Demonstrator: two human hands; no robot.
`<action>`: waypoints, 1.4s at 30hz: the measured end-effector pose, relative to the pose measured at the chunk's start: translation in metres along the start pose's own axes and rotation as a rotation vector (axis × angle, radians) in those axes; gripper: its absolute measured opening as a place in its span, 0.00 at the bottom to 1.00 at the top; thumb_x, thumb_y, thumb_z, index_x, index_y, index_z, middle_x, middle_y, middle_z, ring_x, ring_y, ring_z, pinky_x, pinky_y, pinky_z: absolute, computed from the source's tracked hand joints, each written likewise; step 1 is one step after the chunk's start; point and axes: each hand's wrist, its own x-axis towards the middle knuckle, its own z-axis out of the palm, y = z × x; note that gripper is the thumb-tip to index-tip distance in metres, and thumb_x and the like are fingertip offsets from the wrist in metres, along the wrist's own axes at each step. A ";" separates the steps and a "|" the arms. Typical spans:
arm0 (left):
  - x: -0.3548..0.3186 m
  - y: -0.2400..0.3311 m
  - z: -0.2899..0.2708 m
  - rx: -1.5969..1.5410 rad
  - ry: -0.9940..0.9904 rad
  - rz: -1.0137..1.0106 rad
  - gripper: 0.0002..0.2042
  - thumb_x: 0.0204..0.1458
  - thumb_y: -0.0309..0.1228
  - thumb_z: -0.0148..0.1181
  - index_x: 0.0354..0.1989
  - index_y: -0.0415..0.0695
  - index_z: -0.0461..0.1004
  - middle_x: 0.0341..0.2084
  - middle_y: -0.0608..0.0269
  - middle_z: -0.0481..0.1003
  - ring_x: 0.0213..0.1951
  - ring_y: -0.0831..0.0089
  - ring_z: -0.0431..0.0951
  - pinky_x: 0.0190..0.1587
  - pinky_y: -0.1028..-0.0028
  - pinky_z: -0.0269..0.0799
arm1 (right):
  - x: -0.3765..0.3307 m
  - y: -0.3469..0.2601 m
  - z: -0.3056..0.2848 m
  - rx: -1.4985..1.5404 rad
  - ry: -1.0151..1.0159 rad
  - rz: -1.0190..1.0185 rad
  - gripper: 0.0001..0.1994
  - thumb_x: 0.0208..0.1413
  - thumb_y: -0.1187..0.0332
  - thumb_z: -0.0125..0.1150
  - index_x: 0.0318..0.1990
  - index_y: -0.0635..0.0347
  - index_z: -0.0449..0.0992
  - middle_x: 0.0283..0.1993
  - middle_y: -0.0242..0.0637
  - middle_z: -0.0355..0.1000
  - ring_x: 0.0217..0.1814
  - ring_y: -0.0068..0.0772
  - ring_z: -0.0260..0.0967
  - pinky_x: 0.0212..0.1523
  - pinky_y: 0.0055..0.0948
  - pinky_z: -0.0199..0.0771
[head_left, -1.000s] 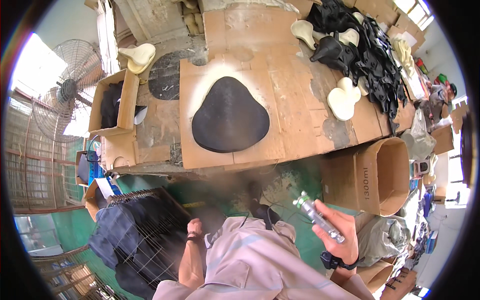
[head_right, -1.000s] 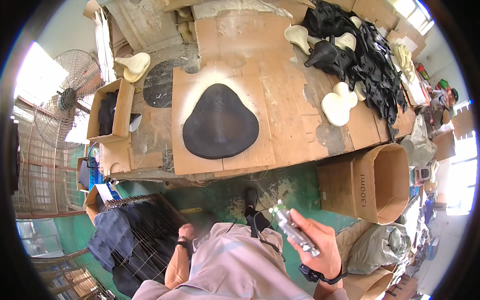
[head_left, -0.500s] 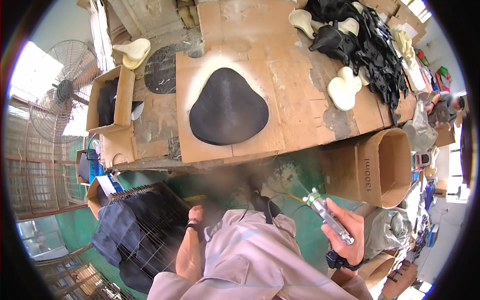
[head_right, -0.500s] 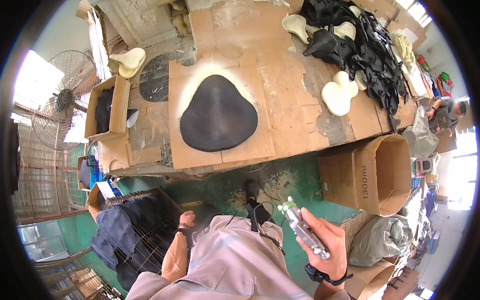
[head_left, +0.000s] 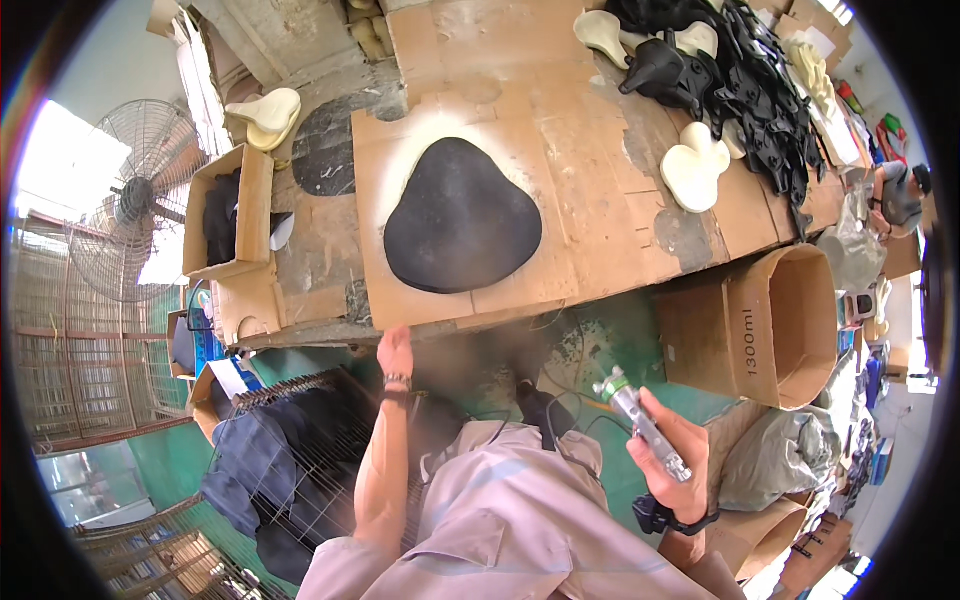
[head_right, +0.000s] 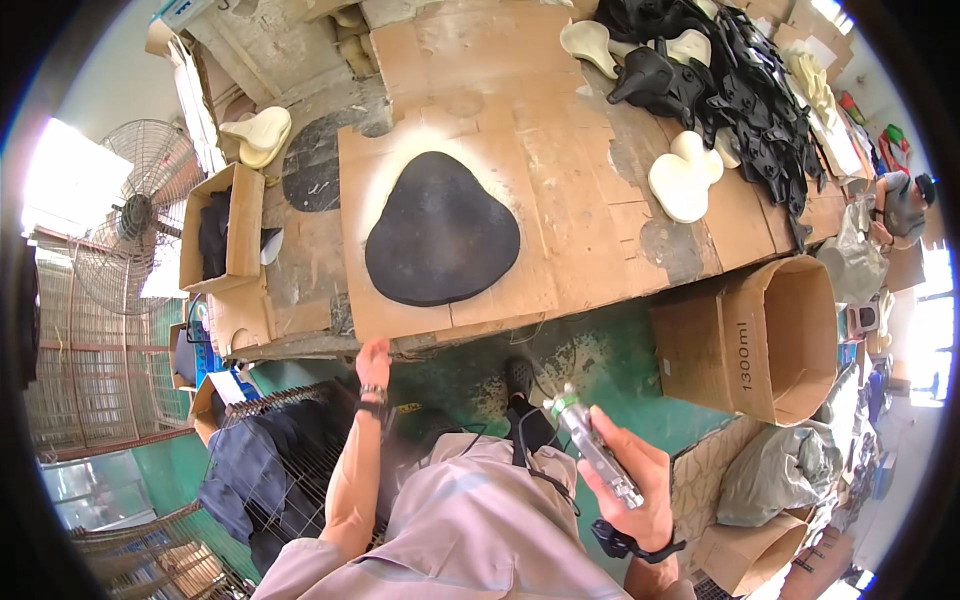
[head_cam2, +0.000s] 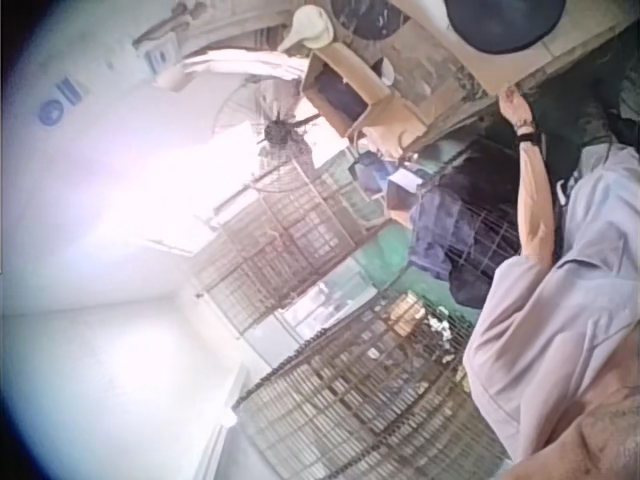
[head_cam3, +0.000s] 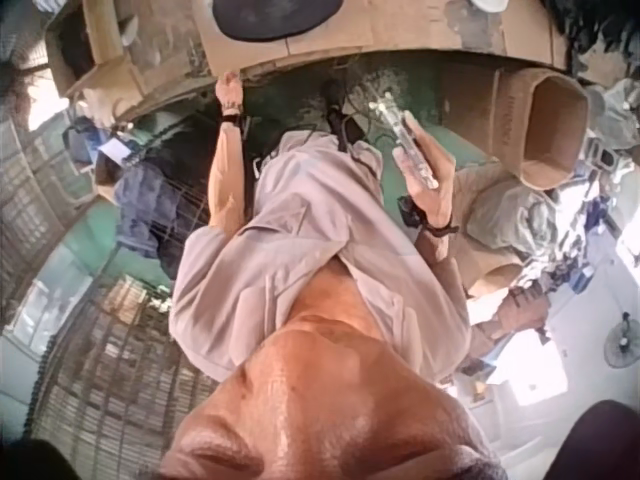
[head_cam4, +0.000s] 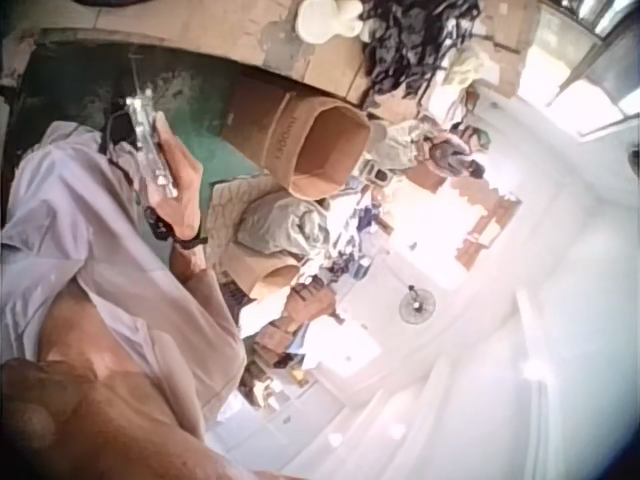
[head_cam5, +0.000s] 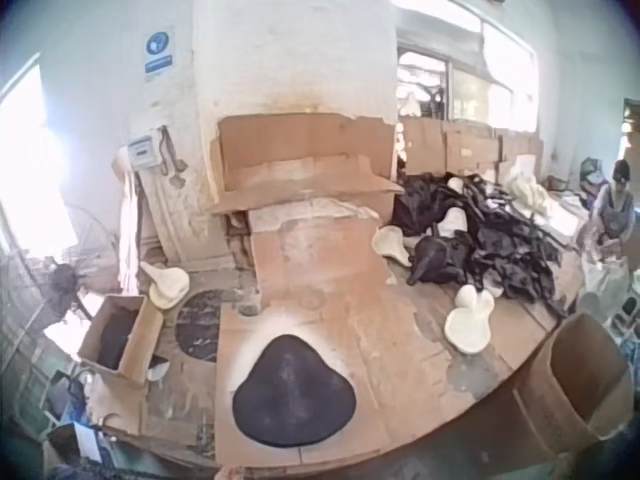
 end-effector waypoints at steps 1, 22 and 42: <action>0.011 0.037 0.015 0.096 -0.010 0.025 0.11 0.54 0.21 0.62 0.45 0.41 0.80 0.38 0.58 0.82 0.42 0.73 0.81 0.47 0.72 0.76 | -0.002 -0.001 -0.010 -0.024 -0.071 -0.017 0.29 0.45 0.79 0.71 0.60 0.67 0.74 0.39 0.50 0.79 0.35 0.42 0.78 0.38 0.30 0.75; 0.132 0.119 0.091 -1.191 -0.021 -0.699 0.10 0.50 0.17 0.59 0.41 0.35 0.74 0.38 0.52 0.77 0.40 0.58 0.80 0.48 0.56 0.81 | -0.003 0.032 -0.007 0.010 0.089 -0.044 0.26 0.51 0.79 0.69 0.61 0.67 0.74 0.35 0.46 0.78 0.31 0.39 0.75 0.35 0.30 0.74; -0.219 0.247 -0.242 -1.939 -0.023 0.343 0.19 0.49 0.32 0.50 0.42 0.31 0.79 0.42 0.46 0.82 0.44 0.51 0.83 0.55 0.57 0.76 | 0.042 -0.039 0.070 -0.026 -0.597 -0.370 0.26 0.52 0.76 0.64 0.61 0.71 0.73 0.32 0.35 0.75 0.31 0.22 0.68 0.36 0.24 0.71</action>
